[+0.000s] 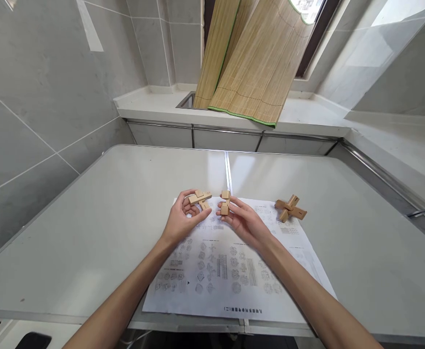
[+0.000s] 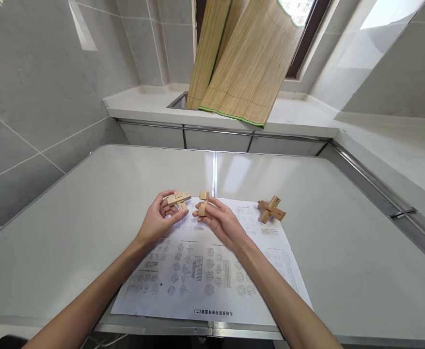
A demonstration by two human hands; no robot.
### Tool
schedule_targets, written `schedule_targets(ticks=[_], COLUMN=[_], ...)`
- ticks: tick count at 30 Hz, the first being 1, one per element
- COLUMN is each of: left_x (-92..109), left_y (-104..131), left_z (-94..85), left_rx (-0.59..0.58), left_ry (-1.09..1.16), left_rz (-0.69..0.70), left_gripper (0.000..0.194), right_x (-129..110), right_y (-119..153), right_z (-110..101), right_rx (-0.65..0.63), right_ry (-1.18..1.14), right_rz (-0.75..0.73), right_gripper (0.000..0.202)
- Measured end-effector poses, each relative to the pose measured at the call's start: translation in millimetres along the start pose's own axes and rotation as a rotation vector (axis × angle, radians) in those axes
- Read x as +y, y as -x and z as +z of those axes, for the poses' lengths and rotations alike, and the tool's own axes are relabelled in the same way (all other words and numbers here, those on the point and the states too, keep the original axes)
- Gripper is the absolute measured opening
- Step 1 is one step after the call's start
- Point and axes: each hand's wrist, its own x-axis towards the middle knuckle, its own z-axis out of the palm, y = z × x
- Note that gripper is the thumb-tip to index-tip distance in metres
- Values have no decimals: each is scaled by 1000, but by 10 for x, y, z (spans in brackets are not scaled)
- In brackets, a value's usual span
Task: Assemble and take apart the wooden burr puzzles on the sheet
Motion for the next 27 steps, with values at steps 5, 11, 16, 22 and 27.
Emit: schedule_targets(ticks=[5, 11, 16, 22, 27], left_x=[-38, -55, -49, -53, -34], left_y=[9, 18, 25, 27, 28], left_z=[15, 19, 23, 39, 59], left_rx=[-66, -82, -83, -79, -53], left_ry=[-7, -49, -49, 2, 16], left_rz=[16, 51, 65, 88, 104], left_gripper=[65, 65, 67, 66, 65], right_x=[-18, -58, -56, -137, -137], right_y=[11, 51, 55, 99, 119], right_z=[12, 51, 58, 104, 96], right_rx=[-2, 21, 24, -105, -86], right_ry=[43, 88, 16, 7, 72], right_rz=[39, 119, 173, 148, 179], right_gripper=[33, 33, 38, 28, 43])
